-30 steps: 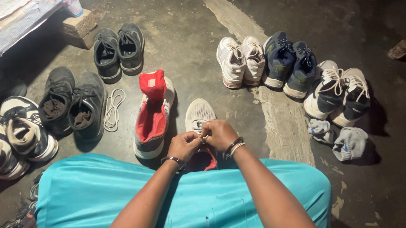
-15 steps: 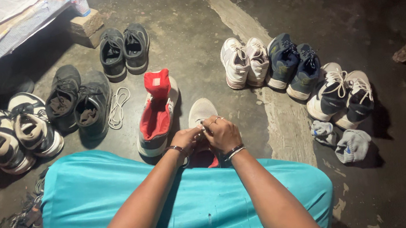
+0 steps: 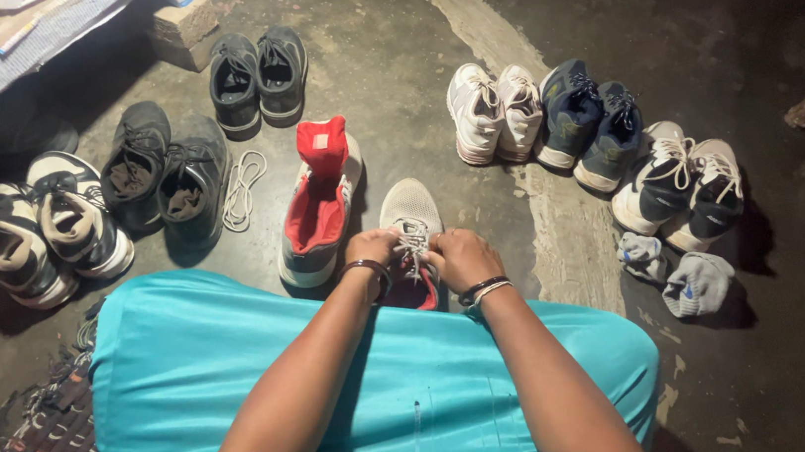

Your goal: The person sits on the floor and threads a white shoelace through the eyelets of a white sneaker with a red interior. They pull the lace through each eyelet and tie a knot to secure it.

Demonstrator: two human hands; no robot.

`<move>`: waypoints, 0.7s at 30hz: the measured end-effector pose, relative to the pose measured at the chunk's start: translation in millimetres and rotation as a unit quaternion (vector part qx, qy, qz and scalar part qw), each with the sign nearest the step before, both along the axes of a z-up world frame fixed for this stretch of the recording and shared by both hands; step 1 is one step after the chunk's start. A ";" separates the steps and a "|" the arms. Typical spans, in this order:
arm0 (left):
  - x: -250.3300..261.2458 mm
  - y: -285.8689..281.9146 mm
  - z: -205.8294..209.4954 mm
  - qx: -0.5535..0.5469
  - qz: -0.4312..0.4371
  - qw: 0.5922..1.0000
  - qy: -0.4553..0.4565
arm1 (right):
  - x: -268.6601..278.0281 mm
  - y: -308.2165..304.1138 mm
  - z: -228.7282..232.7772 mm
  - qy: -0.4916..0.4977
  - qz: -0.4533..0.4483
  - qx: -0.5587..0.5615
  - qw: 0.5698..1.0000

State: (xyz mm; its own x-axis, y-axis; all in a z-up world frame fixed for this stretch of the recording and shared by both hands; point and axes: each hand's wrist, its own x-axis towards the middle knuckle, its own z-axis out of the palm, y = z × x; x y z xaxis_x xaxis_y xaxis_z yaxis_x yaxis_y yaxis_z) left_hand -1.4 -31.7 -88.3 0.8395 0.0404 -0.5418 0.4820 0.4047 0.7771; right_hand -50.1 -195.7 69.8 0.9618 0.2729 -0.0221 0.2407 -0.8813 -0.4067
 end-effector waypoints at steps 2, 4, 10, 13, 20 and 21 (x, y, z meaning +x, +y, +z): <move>-4.3 2.4 5.1 -0.031 0.016 0.999 0.003 | -5.3 -3.5 8.6 0.080 -0.039 -0.030 0.996; -5.8 2.7 9.8 -0.043 0.027 0.999 -0.001 | -10.7 -3.2 13.8 0.108 -0.061 -0.042 0.991; 1.4 -5.7 0.2 0.193 0.050 0.980 0.017 | -14.8 -4.2 12.8 0.157 -0.066 -0.077 0.982; 9.2 -5.1 -19.8 0.192 0.069 0.978 0.032 | -10.9 -11.6 3.0 0.177 -0.056 -0.073 0.980; 17.7 7.2 -41.2 0.137 0.039 0.990 -0.008 | 4.7 -28.1 -30.4 0.193 -0.043 0.019 0.980; 14.0 13.5 -35.0 0.167 0.018 0.985 -0.028 | 6.1 -28.8 -32.9 0.177 -0.042 0.028 0.983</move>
